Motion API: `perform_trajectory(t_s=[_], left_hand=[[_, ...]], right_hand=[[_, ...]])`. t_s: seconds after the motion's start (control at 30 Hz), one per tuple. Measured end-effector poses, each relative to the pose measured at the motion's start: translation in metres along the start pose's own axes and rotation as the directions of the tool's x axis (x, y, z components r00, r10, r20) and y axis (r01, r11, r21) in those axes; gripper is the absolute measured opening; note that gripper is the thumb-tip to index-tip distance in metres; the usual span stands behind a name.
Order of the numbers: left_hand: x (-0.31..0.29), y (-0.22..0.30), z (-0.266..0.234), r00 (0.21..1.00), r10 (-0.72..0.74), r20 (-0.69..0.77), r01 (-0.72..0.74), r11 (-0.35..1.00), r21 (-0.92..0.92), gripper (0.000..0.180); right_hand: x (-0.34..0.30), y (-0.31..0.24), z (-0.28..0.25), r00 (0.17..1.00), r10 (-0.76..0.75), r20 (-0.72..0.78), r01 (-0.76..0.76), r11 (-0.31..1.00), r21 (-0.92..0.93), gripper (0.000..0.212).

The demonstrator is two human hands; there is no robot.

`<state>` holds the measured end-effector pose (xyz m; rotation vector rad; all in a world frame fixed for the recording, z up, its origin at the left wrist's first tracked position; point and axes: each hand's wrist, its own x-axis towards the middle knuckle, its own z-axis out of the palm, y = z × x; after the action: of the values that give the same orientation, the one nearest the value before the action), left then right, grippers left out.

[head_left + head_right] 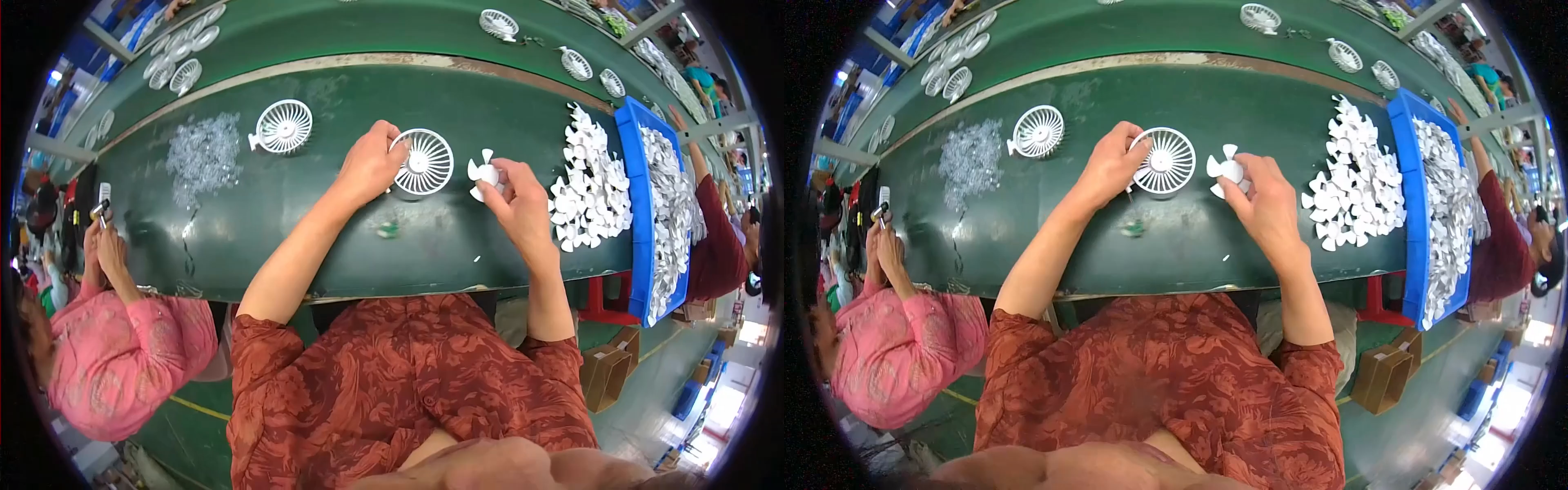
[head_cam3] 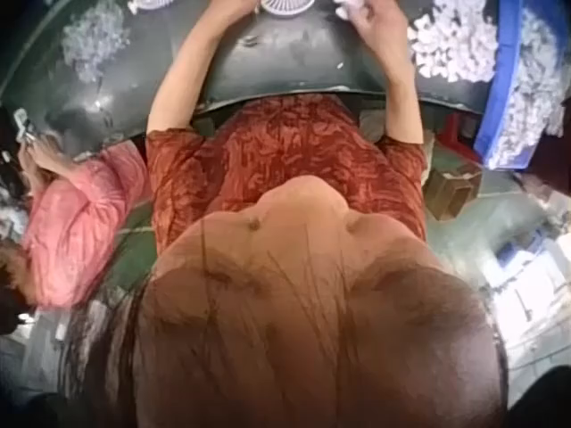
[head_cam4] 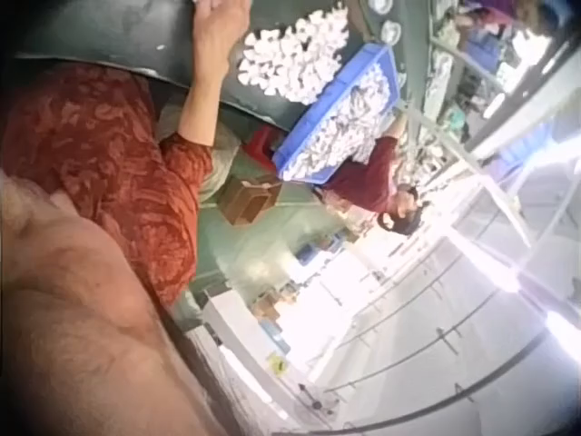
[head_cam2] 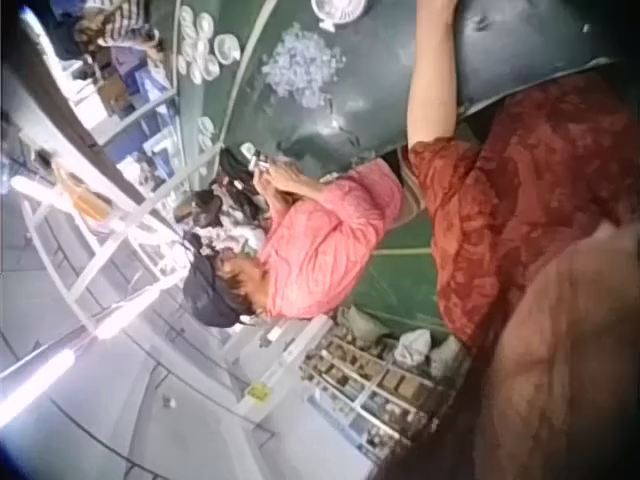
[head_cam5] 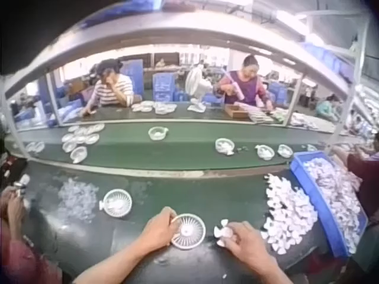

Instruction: The person assembles mini fans by picking up fan blades and pressing them into the fan casings, then placing the assembled units onto the conveyor belt.

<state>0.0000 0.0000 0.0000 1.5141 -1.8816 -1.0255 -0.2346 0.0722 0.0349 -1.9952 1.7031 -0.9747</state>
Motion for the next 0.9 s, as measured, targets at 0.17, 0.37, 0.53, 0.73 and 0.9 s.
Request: perform_trajectory(t_s=[0.17, 0.37, 0.53, 0.73, 0.9], left_hand=[[-0.018, -0.011, 0.012, 0.988, -0.132, 0.08, 0.153, 0.777, -0.61, 0.041], [-0.026, 0.0, 0.01, 0.968, -0.051, 0.246, 0.241, 0.467, -0.851, 0.038], [-0.025, 0.0, 0.013, 0.992, -0.039, 0.121, 0.121, 0.583, -0.804, 0.032], [-0.022, -0.002, 0.003, 1.0, 0.017, 0.007, -0.008, 0.752, -0.659, 0.031], [-0.028, -0.002, 0.009, 0.996, 0.084, 0.003, -0.074, 0.9, -0.431, 0.034]], right_hand=[[-0.001, -0.032, 0.03, 0.964, -0.264, 0.019, 0.265, 0.963, -0.048, 0.034], [0.011, -0.041, 0.052, 0.943, -0.319, 0.092, 0.33, 0.932, -0.151, 0.032], [0.018, -0.034, 0.065, 0.952, -0.302, 0.046, 0.304, 0.951, -0.05, 0.036], [0.031, -0.027, 0.041, 0.991, -0.077, 0.106, 0.061, 0.986, 0.152, 0.041], [0.031, -0.002, 0.053, 0.872, 0.101, 0.478, -0.331, 0.843, 0.425, 0.035]])
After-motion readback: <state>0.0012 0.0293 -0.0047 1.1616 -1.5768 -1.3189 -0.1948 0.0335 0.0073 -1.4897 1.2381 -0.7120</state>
